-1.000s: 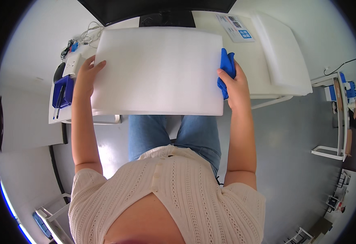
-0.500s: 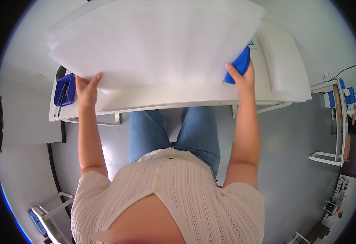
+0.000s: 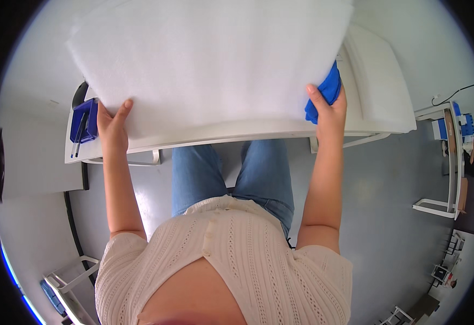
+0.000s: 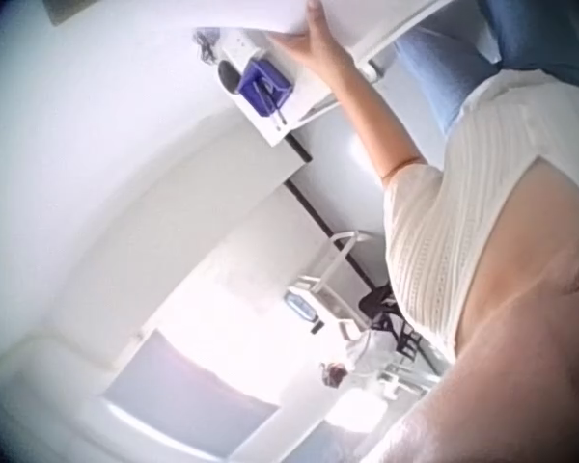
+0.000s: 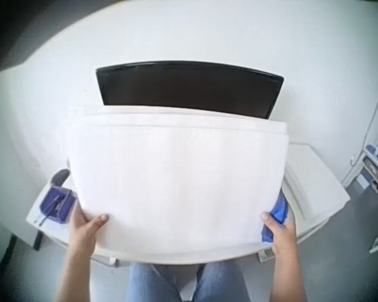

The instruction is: The recorder uses a blue sponge to wipe a white foam sheet on a desk.

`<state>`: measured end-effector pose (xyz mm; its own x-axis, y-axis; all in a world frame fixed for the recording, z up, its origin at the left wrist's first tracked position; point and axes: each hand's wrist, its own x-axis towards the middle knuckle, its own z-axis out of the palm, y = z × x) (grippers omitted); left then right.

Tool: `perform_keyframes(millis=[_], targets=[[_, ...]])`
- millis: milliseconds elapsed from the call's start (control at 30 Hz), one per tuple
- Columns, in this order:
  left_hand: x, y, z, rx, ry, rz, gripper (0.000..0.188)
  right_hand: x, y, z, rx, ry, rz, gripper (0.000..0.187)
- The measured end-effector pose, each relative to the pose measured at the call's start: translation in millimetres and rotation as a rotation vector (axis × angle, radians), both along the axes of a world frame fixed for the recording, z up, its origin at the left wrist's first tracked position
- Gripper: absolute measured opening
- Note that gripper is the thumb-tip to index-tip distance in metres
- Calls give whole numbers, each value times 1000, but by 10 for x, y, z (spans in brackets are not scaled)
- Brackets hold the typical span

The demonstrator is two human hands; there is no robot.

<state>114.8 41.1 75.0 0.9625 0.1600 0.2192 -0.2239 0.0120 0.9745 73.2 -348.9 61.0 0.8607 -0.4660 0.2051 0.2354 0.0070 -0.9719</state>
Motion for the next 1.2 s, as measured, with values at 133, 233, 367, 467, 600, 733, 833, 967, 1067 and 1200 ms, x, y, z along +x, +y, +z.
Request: perform_keyframes(millis=[133, 233, 367, 467, 600, 733, 833, 967, 1067, 1200], targets=[[-15, -170, -4, 180, 194, 62, 70, 16, -124, 90, -78, 216, 17, 53], [30, -219, -56, 420, 284, 77, 79, 112, -168, 6, -272, 409, -63, 48], [73, -296, -142, 807, 144, 221, 90, 143, -83, -109, -950, 285, -413, 47], [54, -364, -124, 877, 104, 191, 83, 34, 306, 125, -1279, -16, -427, 52], [-36, -394, -125, 1009, 73, 287, 69, 71, 864, -44, -1266, -107, -106, 49], [-149, -551, -75, 1479, -386, 498, 52, 57, 889, -122, -1426, -66, -106, 47], [-270, -734, -87, 1113, -591, -191, 21, 48, 899, -123, -1403, -18, -90, 43], [-343, -895, -175, 1081, -605, -214, 15, 114, 806, -124, -1290, -22, -5, 36], [-341, -845, -217, 1070, -583, -188, 14, 220, 331, 16, -1012, -144, -208, 26], [-360, -872, -205, 1088, -579, -181, 15, 204, -879, 356, -1230, 15, -797, 31]])
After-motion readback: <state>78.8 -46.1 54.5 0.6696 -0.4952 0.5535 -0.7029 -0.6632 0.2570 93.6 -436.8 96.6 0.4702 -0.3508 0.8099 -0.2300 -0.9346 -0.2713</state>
